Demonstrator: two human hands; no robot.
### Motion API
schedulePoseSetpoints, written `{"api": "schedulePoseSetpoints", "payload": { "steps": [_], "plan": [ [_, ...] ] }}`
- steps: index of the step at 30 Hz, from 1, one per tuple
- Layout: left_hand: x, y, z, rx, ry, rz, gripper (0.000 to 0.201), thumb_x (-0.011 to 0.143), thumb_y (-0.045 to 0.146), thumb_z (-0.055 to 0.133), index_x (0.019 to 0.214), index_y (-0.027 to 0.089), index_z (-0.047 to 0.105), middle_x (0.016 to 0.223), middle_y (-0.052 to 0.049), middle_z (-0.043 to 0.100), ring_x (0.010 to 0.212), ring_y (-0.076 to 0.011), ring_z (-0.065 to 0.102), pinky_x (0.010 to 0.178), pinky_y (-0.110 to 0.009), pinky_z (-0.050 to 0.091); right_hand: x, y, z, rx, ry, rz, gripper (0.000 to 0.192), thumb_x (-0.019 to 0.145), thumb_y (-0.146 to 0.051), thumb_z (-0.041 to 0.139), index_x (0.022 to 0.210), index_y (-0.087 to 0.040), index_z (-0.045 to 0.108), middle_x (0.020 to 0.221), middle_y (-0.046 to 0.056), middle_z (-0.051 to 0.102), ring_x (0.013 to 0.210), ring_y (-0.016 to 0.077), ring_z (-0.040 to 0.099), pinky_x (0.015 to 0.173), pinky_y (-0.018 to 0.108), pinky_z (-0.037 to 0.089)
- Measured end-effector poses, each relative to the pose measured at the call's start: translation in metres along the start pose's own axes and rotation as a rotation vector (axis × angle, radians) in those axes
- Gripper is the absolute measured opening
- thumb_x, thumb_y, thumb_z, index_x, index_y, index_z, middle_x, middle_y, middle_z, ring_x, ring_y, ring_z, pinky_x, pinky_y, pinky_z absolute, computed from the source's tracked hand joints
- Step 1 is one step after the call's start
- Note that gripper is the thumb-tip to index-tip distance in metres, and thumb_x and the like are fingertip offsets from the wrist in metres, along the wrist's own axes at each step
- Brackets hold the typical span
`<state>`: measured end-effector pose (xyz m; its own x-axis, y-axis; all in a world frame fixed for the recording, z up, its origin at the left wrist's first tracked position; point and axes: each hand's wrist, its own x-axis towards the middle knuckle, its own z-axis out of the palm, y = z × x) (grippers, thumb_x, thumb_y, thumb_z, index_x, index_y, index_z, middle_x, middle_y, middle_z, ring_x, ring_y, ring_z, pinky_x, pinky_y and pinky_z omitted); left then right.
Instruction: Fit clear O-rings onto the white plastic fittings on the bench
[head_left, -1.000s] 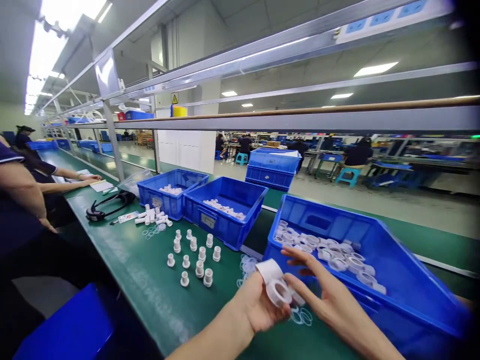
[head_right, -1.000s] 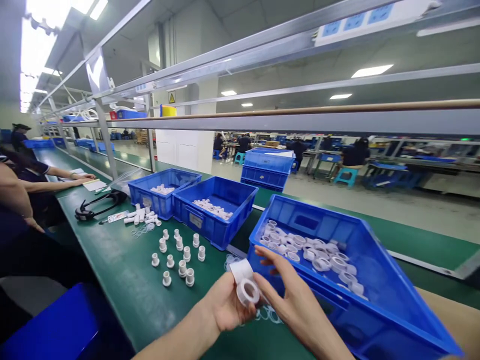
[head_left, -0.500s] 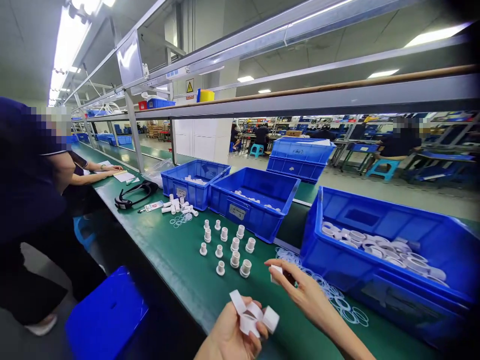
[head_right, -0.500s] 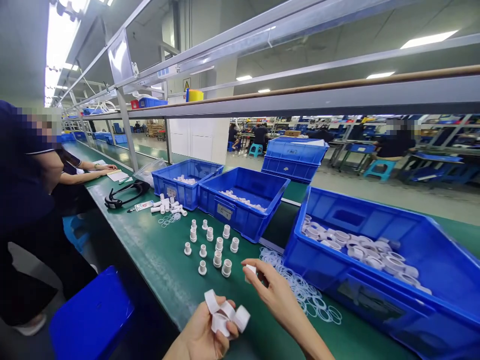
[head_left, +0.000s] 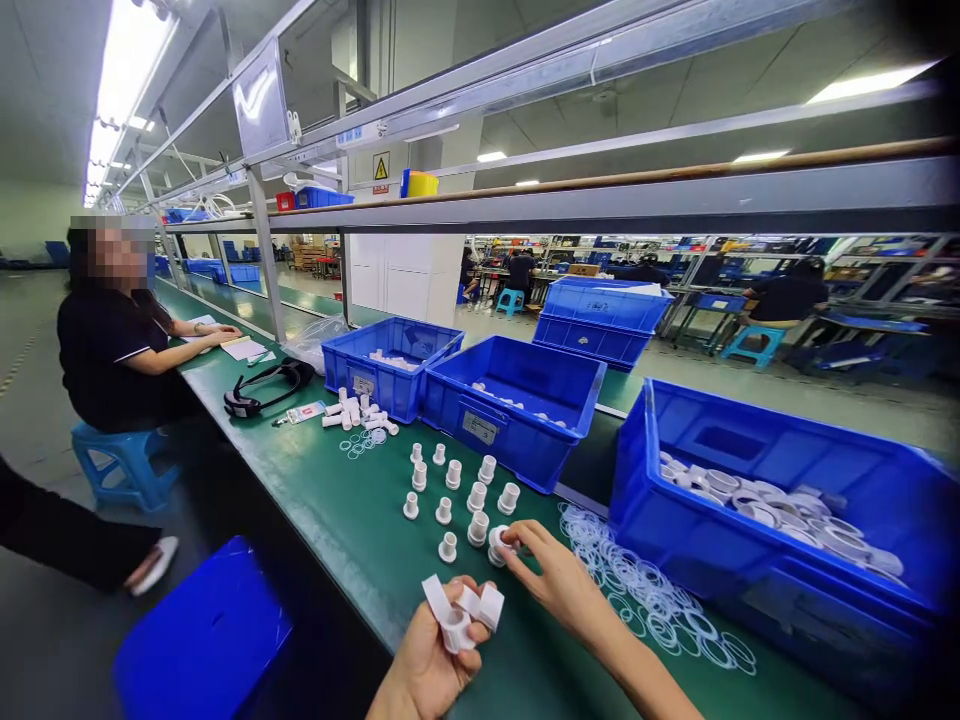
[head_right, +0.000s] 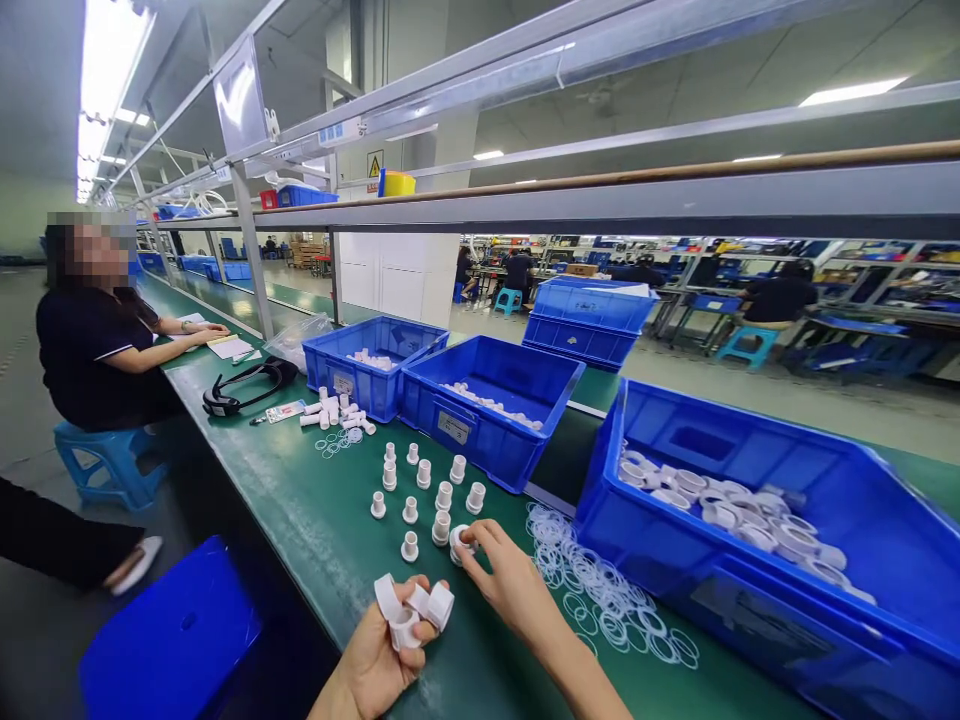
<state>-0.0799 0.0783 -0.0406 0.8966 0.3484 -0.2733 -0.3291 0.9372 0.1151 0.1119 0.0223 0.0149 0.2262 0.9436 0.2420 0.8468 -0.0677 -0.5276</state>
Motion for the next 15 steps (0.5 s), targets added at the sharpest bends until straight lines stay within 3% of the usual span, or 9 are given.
{"api": "schedulePoseSetpoints", "payload": {
  "steps": [8,15],
  "plan": [
    [0.002,0.000,-0.001,0.024,-0.003,0.010,0.019,0.081,0.022,0.070,0.095,0.015,0.060,0.113,-0.008,0.060,0.059,-0.0062,0.049,0.040,-0.012,0.036,-0.001,0.007,-0.013,-0.267,-0.059,-0.076,0.023,0.095,-0.040,0.041,0.091,-0.024,0.057,0.103,0.005,0.061,0.081,0.0190,0.064,0.063,0.031,0.050],
    [0.002,0.000,-0.001,0.012,-0.037,-0.004,0.024,0.079,0.023,0.073,0.097,0.014,0.060,0.113,-0.008,0.061,0.060,-0.0072,0.050,0.041,-0.013,0.039,0.000,0.012,-0.020,-0.255,-0.126,-0.004,0.014,0.092,-0.037,0.044,0.089,-0.024,0.049,0.091,0.003,0.062,0.077,0.0206,0.062,0.065,0.034,0.046]
  ]
}}
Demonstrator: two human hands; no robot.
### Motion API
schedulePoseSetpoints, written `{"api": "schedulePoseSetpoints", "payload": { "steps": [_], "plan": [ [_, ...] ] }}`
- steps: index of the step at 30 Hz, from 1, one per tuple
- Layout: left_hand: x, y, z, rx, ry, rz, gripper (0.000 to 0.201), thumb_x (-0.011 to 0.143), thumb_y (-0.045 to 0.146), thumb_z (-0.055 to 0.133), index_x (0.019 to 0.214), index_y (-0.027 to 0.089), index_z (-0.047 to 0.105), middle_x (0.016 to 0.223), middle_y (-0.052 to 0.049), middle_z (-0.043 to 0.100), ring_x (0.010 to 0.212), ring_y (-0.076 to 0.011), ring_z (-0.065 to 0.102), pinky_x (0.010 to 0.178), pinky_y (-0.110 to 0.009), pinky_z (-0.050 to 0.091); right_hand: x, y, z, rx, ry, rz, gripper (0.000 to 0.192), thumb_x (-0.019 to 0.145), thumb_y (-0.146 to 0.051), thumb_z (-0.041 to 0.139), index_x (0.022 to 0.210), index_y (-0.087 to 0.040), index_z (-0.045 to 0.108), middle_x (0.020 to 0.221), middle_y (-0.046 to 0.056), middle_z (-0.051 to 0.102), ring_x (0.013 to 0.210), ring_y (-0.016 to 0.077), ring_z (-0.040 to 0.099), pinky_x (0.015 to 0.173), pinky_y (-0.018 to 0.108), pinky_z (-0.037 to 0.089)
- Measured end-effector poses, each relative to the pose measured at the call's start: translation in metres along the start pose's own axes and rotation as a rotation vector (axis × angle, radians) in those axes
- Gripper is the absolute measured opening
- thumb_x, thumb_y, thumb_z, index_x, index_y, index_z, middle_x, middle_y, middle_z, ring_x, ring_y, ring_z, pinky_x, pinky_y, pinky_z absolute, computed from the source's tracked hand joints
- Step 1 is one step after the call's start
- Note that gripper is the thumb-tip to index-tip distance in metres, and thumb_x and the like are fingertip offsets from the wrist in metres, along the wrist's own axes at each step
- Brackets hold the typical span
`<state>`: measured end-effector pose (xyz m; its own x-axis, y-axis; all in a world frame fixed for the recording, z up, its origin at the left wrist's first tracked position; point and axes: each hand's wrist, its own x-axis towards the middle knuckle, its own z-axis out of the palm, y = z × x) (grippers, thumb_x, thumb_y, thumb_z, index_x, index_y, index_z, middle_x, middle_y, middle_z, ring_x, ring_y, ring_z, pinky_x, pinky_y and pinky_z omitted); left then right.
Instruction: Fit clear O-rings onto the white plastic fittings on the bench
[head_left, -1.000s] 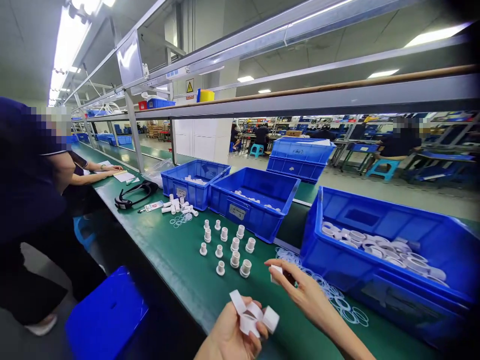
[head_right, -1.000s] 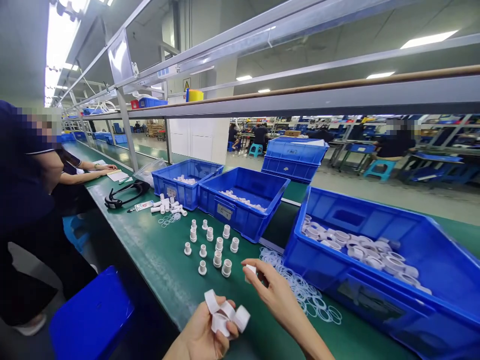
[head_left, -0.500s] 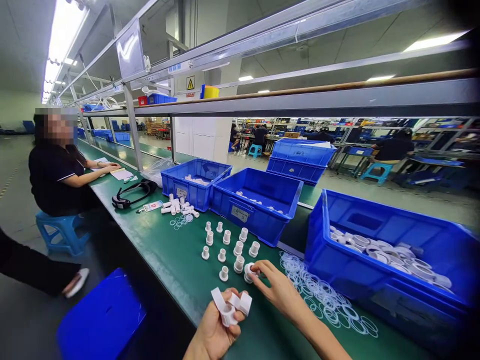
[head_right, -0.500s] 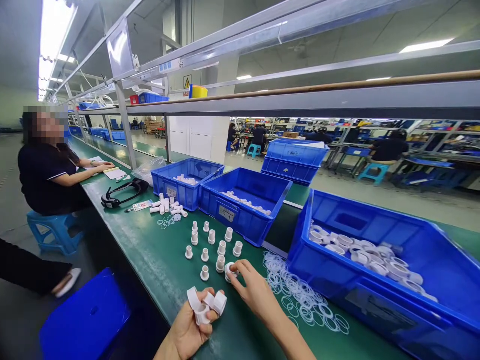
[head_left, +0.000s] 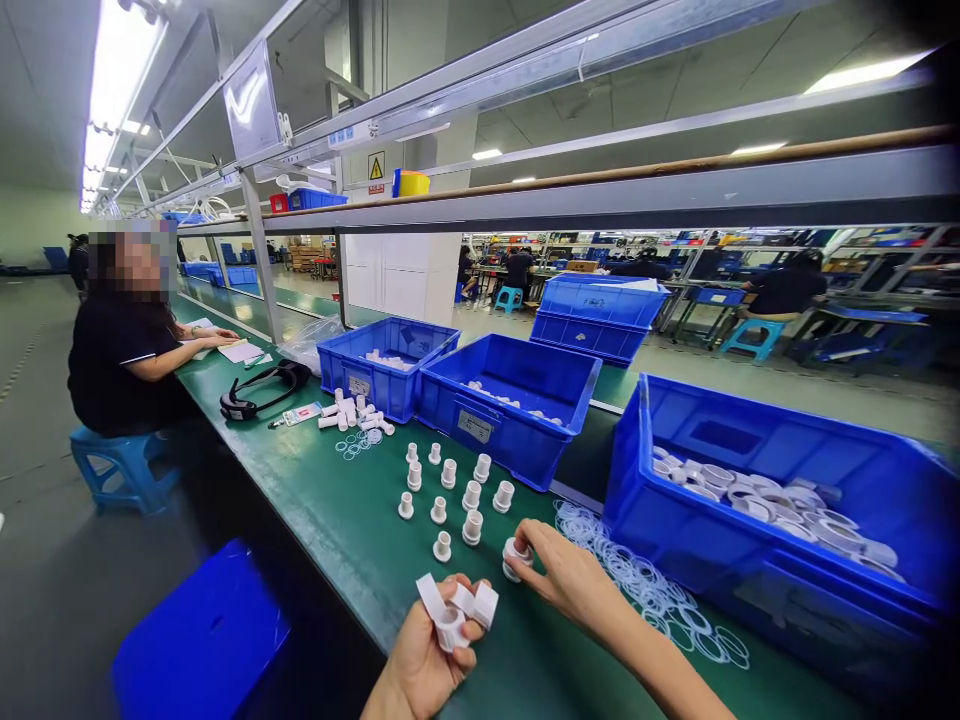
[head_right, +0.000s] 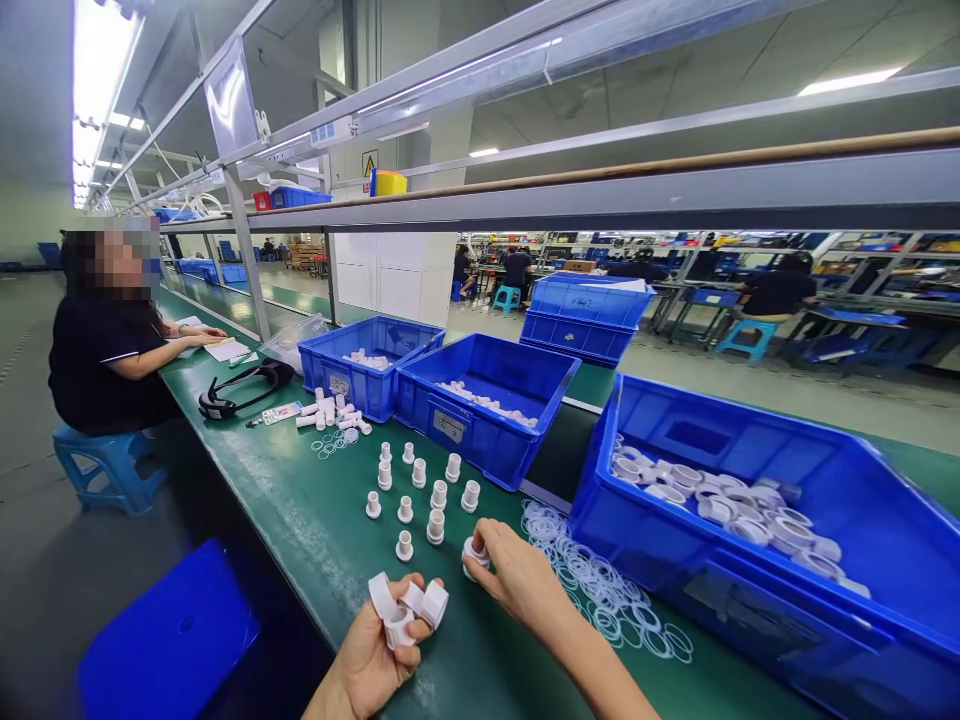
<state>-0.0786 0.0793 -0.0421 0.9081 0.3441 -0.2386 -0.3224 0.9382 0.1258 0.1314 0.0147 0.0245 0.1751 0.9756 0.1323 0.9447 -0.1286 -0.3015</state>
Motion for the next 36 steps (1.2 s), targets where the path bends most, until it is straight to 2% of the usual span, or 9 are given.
{"api": "schedulePoseSetpoints", "payload": {
  "steps": [4,7,14,18,22,26,30,33,36],
  "plan": [
    [0.000,0.000,0.000,-0.004,-0.005,0.001,0.023,0.078,0.023,0.074,0.095,0.014,0.061,0.112,-0.008,0.060,0.060,-0.0071,0.049,0.041,-0.013,0.038,0.001,0.000,0.002,0.099,-0.007,0.072,0.018,0.089,-0.039,0.047,0.098,-0.025,0.042,0.096,0.005,0.064,0.084,0.0228,0.063,0.068,0.036,0.047],
    [0.000,0.000,0.000,-0.005,0.001,0.006,0.024,0.076,0.022,0.075,0.094,0.014,0.061,0.112,-0.008,0.060,0.060,-0.0071,0.049,0.041,-0.013,0.037,-0.005,0.001,0.003,0.135,-0.062,0.066,0.025,0.087,-0.037,0.048,0.108,-0.025,0.044,0.106,0.007,0.066,0.092,0.0240,0.064,0.074,0.037,0.048],
    [0.000,0.000,0.001,0.011,0.003,0.008,0.030,0.073,0.024,0.079,0.096,0.013,0.061,0.113,-0.007,0.060,0.060,-0.0069,0.049,0.041,-0.013,0.037,-0.022,0.000,0.005,0.099,-0.215,0.087,0.021,0.085,-0.030,0.049,0.104,-0.023,0.054,0.099,0.005,0.067,0.088,0.0230,0.064,0.076,0.036,0.048],
    [0.000,-0.001,-0.001,0.015,0.005,0.013,0.031,0.074,0.025,0.078,0.096,0.014,0.060,0.112,-0.007,0.059,0.060,-0.0069,0.049,0.042,-0.013,0.036,-0.028,-0.002,-0.005,0.159,-0.295,0.084,0.030,0.085,-0.037,0.055,0.112,-0.023,0.055,0.110,0.007,0.066,0.097,0.0247,0.063,0.085,0.040,0.048],
    [0.001,-0.001,-0.001,0.018,0.002,0.016,0.031,0.074,0.024,0.078,0.096,0.014,0.059,0.112,-0.007,0.060,0.060,-0.0072,0.049,0.042,-0.013,0.035,-0.031,-0.011,-0.020,0.233,-0.209,0.040,0.036,0.092,-0.050,0.047,0.115,-0.024,0.055,0.119,0.009,0.061,0.103,0.0252,0.061,0.091,0.042,0.047],
    [0.001,-0.002,-0.001,0.014,0.021,0.026,0.024,0.082,0.024,0.069,0.099,0.014,0.057,0.110,-0.008,0.060,0.059,-0.0073,0.049,0.041,-0.013,0.034,-0.030,-0.035,-0.029,0.305,-0.171,-0.039,0.031,0.095,-0.045,0.045,0.120,-0.028,0.052,0.124,0.007,0.057,0.105,0.0224,0.061,0.091,0.039,0.049],
    [0.002,-0.002,0.000,0.007,0.086,0.083,0.014,0.093,0.024,0.053,0.101,0.012,0.054,0.100,-0.009,0.061,0.056,-0.0068,0.050,0.041,-0.012,0.032,-0.030,-0.057,-0.014,0.328,-0.170,-0.078,0.036,0.090,-0.037,0.053,0.124,-0.027,0.049,0.126,0.006,0.055,0.114,0.0215,0.057,0.097,0.036,0.048],
    [0.003,-0.003,0.000,0.016,0.130,0.126,0.013,0.096,0.024,0.047,0.100,0.014,0.053,0.088,-0.006,0.060,0.054,-0.0068,0.051,0.040,-0.012,0.029,-0.031,-0.063,0.007,0.399,-0.143,-0.027,0.031,0.091,-0.036,0.049,0.120,-0.026,0.048,0.119,0.006,0.058,0.105,0.0199,0.061,0.092,0.036,0.050],
    [0.005,-0.005,-0.001,0.023,0.123,0.152,0.011,0.096,0.024,0.048,0.099,0.015,0.052,0.086,-0.005,0.059,0.055,-0.0074,0.053,0.041,-0.012,0.030,-0.031,-0.064,0.018,0.536,-0.131,-0.002,0.019,0.094,-0.036,0.045,0.110,-0.026,0.049,0.111,0.003,0.060,0.098,0.0171,0.063,0.087,0.032,0.052]
  ]
}}
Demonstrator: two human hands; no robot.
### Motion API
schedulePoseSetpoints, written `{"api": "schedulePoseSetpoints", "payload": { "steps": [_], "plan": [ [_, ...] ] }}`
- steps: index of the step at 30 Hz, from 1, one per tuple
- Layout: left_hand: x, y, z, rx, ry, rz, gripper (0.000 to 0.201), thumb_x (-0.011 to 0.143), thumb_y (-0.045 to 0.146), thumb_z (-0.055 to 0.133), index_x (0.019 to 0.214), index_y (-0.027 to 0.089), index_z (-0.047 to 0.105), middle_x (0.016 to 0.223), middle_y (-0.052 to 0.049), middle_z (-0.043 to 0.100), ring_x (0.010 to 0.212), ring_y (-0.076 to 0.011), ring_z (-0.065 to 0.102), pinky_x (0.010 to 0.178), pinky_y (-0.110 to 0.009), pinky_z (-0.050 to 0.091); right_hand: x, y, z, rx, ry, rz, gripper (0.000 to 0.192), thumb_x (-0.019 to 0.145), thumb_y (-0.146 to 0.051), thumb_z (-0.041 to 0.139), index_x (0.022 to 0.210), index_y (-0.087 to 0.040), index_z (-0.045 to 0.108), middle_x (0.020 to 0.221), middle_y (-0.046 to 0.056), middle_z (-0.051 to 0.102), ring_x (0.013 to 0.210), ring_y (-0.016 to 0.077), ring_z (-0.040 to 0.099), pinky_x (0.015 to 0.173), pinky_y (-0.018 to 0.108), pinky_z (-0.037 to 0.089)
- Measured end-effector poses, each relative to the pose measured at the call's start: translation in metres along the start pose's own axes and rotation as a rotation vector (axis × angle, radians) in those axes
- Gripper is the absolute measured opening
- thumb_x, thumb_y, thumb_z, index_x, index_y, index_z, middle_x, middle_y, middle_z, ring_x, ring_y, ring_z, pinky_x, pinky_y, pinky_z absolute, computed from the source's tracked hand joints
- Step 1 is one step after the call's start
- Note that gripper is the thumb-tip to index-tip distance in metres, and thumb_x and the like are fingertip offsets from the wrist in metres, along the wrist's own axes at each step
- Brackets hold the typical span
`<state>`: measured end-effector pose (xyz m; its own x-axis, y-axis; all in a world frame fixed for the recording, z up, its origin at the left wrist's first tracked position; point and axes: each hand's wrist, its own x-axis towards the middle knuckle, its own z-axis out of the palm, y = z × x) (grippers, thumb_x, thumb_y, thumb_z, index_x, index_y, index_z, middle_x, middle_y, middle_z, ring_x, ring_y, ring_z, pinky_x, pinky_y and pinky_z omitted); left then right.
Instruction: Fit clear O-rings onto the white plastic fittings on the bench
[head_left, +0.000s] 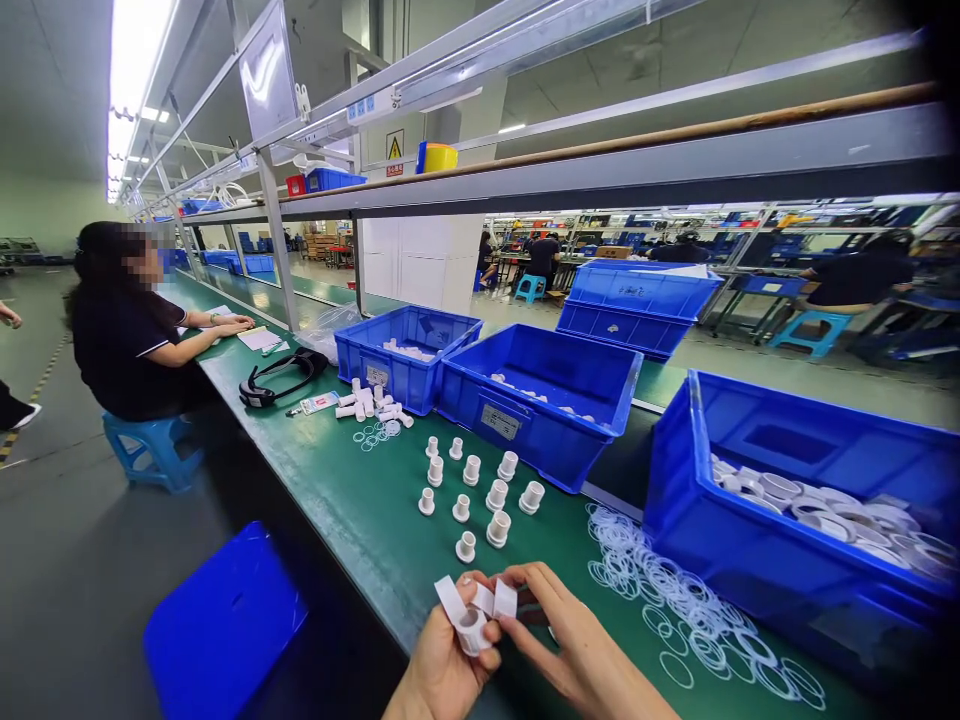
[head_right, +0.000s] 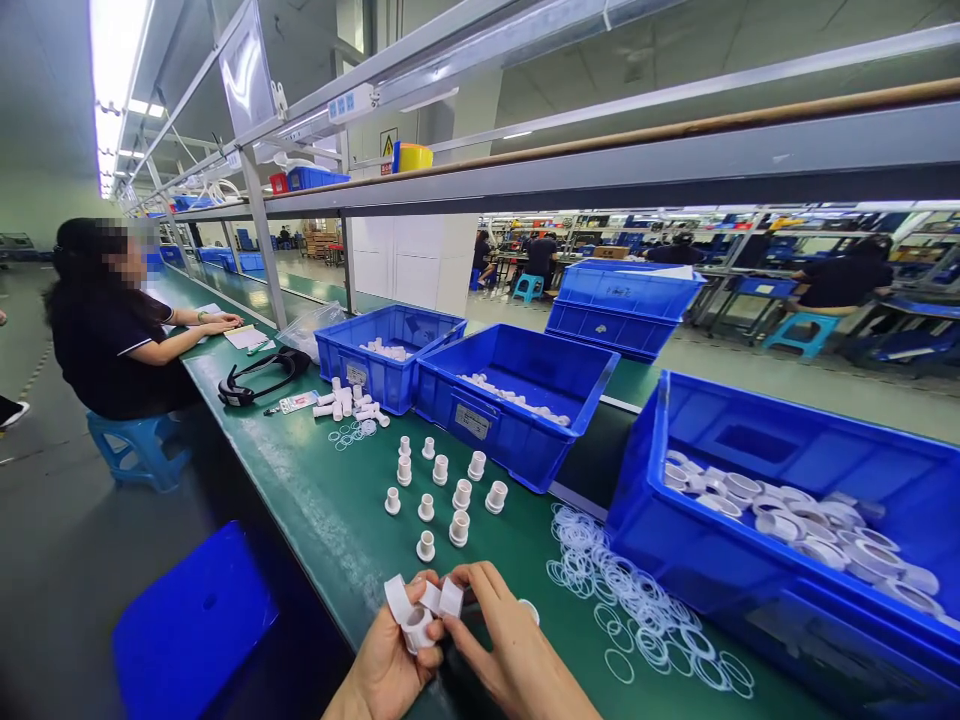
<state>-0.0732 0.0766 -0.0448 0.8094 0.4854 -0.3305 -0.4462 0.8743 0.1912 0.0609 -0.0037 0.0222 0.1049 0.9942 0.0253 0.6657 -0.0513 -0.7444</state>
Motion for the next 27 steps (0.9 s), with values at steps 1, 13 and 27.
{"api": "schedulePoseSetpoints", "payload": {
  "steps": [1,13,27],
  "plan": [
    [0.000,-0.001,-0.001,0.001,-0.008,0.007,0.011,0.095,0.024,0.049,0.100,0.015,0.052,0.085,-0.004,0.058,0.057,-0.0078,0.054,0.042,-0.012,0.031,0.001,0.000,-0.001,0.033,0.003,-0.005,0.018,0.094,-0.036,0.044,0.107,-0.026,0.050,0.109,0.003,0.061,0.095,0.0165,0.064,0.085,0.031,0.053],
    [0.000,0.001,-0.003,0.018,-0.111,-0.055,0.027,0.077,0.031,0.077,0.095,0.017,0.063,0.110,-0.005,0.061,0.063,-0.0078,0.051,0.046,-0.015,0.032,0.063,0.019,-0.044,-0.390,0.240,-0.038,0.016,0.091,-0.034,0.050,0.102,-0.024,0.046,0.095,0.002,0.058,0.083,0.0192,0.060,0.071,0.035,0.051],
    [0.002,0.001,-0.003,0.061,-0.157,-0.042,0.033,0.066,0.036,0.085,0.086,0.021,0.063,0.101,-0.002,0.064,0.060,-0.0077,0.052,0.044,-0.017,0.026,0.080,0.034,-0.029,-0.819,0.138,-0.194,0.018,0.096,-0.027,0.043,0.090,-0.021,0.059,0.100,0.007,0.061,0.077,0.0180,0.065,0.064,0.031,0.054]
  ]
}}
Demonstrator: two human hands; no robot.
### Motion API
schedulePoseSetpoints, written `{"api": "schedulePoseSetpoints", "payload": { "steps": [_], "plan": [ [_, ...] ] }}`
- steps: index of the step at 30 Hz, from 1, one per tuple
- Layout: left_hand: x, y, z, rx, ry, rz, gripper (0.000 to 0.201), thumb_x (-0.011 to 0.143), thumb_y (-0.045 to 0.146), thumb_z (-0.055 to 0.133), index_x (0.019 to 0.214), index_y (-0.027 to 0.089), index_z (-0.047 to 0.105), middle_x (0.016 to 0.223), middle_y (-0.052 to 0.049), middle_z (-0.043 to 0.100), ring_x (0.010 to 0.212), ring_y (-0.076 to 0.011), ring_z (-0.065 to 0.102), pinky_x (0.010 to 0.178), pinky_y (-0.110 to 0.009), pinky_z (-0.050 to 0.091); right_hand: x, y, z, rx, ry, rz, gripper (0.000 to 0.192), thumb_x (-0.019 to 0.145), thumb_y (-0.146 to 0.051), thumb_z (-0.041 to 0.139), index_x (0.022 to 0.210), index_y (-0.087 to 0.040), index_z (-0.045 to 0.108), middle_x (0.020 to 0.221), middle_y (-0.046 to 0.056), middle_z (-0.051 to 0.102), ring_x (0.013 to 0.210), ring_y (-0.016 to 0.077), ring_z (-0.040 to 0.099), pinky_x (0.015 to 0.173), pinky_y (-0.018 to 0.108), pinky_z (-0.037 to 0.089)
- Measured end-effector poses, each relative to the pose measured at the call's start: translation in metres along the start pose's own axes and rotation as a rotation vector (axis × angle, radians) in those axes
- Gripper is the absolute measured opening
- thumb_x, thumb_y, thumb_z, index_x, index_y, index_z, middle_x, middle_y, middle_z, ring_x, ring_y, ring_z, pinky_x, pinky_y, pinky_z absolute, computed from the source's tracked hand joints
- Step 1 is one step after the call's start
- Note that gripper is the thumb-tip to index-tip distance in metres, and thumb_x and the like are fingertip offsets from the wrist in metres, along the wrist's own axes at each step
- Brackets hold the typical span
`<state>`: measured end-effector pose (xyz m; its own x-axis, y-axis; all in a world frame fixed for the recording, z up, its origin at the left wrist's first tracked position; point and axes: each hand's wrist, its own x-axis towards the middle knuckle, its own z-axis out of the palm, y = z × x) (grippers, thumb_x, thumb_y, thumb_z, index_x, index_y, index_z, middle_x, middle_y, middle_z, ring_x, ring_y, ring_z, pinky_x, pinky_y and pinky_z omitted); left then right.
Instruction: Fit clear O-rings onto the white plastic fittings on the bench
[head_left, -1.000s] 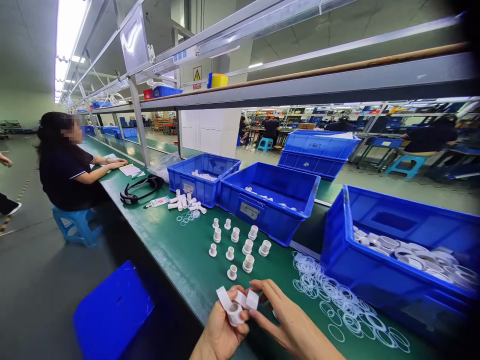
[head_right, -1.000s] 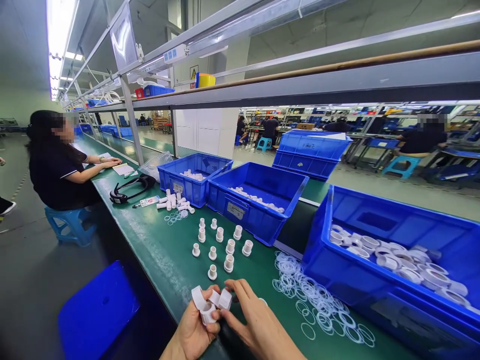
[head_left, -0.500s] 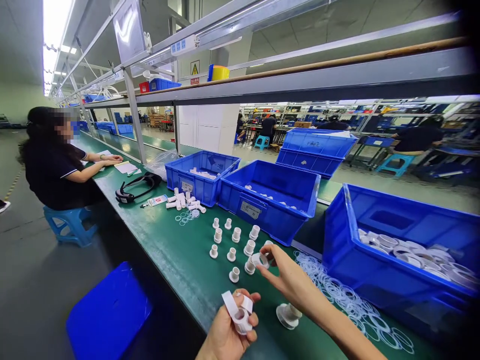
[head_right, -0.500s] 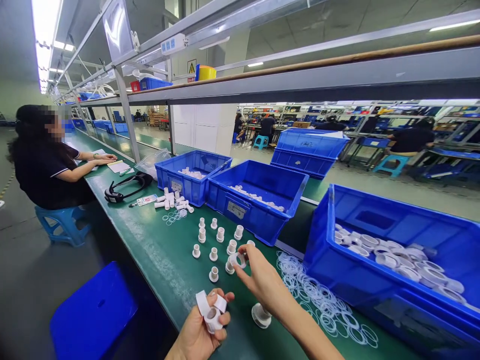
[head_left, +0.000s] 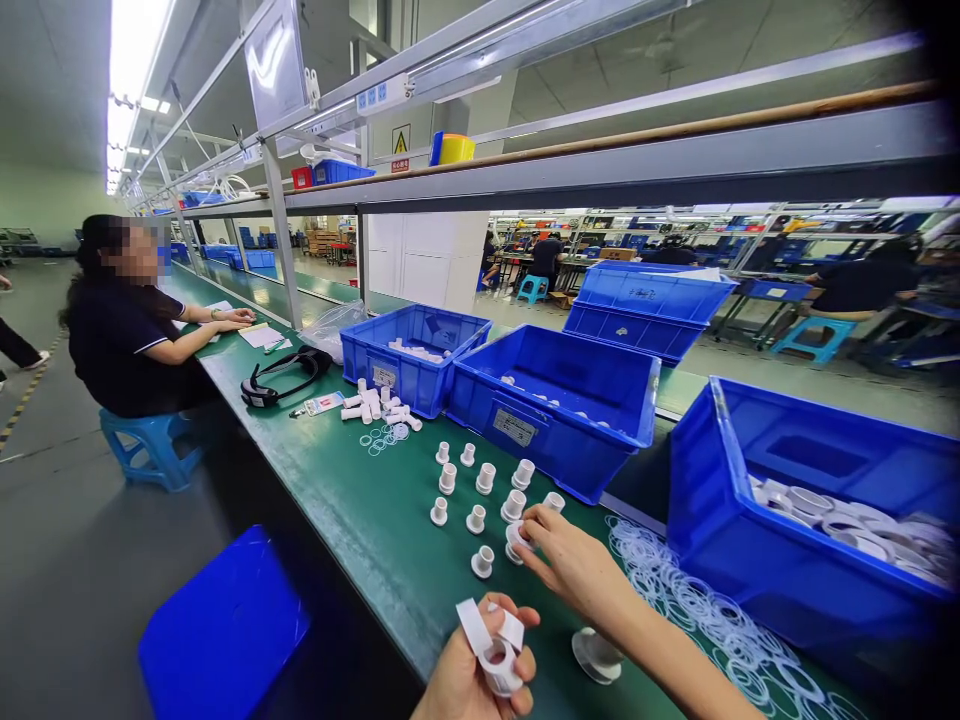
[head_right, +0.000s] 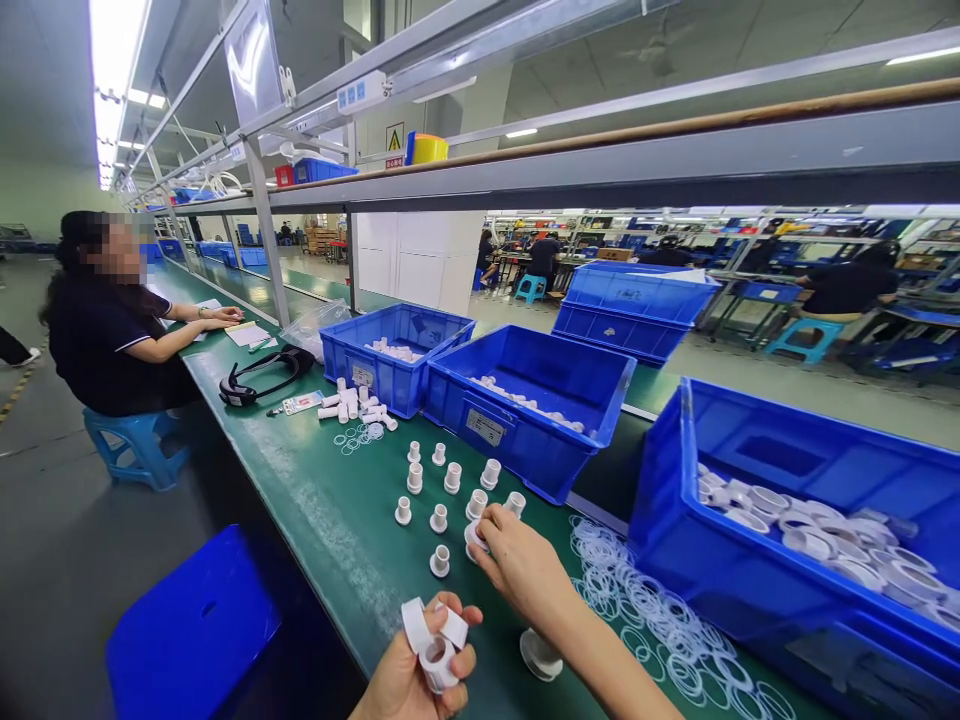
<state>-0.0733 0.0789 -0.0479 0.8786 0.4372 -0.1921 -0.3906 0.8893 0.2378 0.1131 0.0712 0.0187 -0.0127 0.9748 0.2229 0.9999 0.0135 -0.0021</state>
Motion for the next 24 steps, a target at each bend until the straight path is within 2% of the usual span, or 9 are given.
{"api": "schedulePoseSetpoints", "payload": {
  "steps": [8,16,24],
  "plan": [
    [-0.002,-0.001,0.000,0.001,0.021,0.009,0.036,0.067,0.035,0.085,0.090,0.020,0.062,0.102,-0.003,0.063,0.061,-0.0077,0.051,0.044,-0.017,0.029,0.002,-0.003,-0.008,-0.038,-0.017,0.019,0.020,0.095,-0.029,0.047,0.084,-0.021,0.062,0.093,0.005,0.063,0.074,0.0169,0.065,0.058,0.026,0.050],
    [-0.004,-0.001,0.001,0.011,0.035,0.024,0.034,0.071,0.034,0.082,0.093,0.018,0.060,0.104,-0.005,0.062,0.063,-0.0085,0.051,0.046,-0.017,0.030,0.004,-0.005,-0.011,-0.081,-0.070,0.017,0.022,0.096,-0.029,0.047,0.084,-0.019,0.063,0.095,0.006,0.063,0.074,0.0173,0.064,0.058,0.028,0.048],
    [-0.004,-0.001,-0.001,0.023,0.019,0.059,0.027,0.079,0.030,0.074,0.097,0.017,0.059,0.107,-0.006,0.061,0.064,-0.0089,0.051,0.047,-0.017,0.033,0.000,0.000,-0.001,-0.075,-0.057,0.022,0.005,0.089,-0.026,0.058,0.086,-0.021,0.056,0.084,0.001,0.064,0.074,0.0178,0.062,0.056,0.026,0.042]
  ]
}}
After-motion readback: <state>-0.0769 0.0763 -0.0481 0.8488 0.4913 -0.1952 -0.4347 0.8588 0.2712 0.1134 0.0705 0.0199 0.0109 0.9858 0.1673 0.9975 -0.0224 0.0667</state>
